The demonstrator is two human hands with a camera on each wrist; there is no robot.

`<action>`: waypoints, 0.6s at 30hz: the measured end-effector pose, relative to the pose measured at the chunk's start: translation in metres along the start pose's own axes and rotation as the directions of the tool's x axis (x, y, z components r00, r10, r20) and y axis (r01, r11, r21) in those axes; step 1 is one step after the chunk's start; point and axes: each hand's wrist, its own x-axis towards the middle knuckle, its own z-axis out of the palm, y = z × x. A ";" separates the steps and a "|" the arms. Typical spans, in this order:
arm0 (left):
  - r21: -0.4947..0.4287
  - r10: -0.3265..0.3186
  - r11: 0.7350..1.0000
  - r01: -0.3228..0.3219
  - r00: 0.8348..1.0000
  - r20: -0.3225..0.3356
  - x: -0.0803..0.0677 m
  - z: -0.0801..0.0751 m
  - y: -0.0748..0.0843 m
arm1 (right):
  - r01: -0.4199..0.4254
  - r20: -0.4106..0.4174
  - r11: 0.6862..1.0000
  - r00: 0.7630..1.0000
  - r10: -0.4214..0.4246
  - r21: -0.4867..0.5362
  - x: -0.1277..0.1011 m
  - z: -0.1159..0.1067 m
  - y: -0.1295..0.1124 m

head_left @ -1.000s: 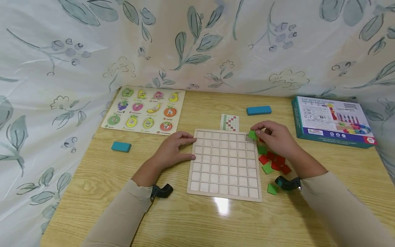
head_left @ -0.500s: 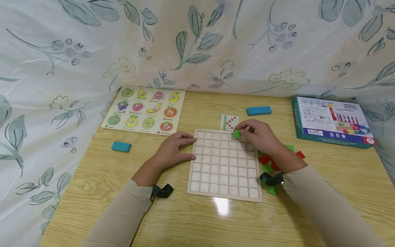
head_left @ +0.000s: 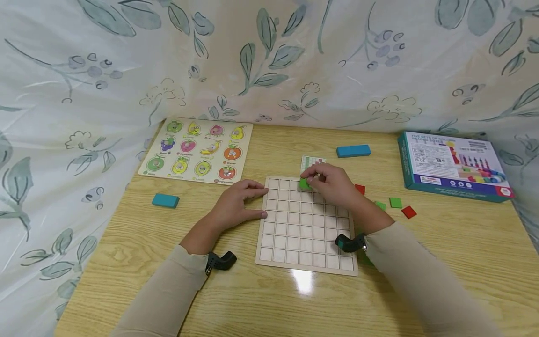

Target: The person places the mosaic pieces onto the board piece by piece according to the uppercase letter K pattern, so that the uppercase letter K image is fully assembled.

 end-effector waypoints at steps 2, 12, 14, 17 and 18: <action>-0.004 0.002 1.000 -0.002 1.000 -0.003 0.000 0.000 0.000 | 0.007 0.001 1.000 1.000 -0.007 0.003 0.002 0.005 -0.003; 0.002 0.012 1.000 -0.012 1.000 -0.018 0.001 0.001 -0.002 | 0.013 0.020 0.999 1.000 -0.012 -0.035 0.016 0.028 -0.015; 0.001 0.011 1.000 -0.011 1.000 -0.023 0.001 0.001 -0.002 | 0.025 0.023 0.999 0.999 -0.024 -0.049 0.019 0.031 -0.016; 0.001 0.014 1.000 -0.014 1.000 -0.026 0.001 0.001 -0.002 | 0.025 0.027 0.998 0.999 -0.024 -0.052 0.021 0.036 -0.019; 0.001 0.015 1.000 -0.015 1.000 -0.026 0.001 0.001 -0.002 | 0.023 0.026 0.998 0.999 -0.022 -0.054 0.021 0.037 -0.020</action>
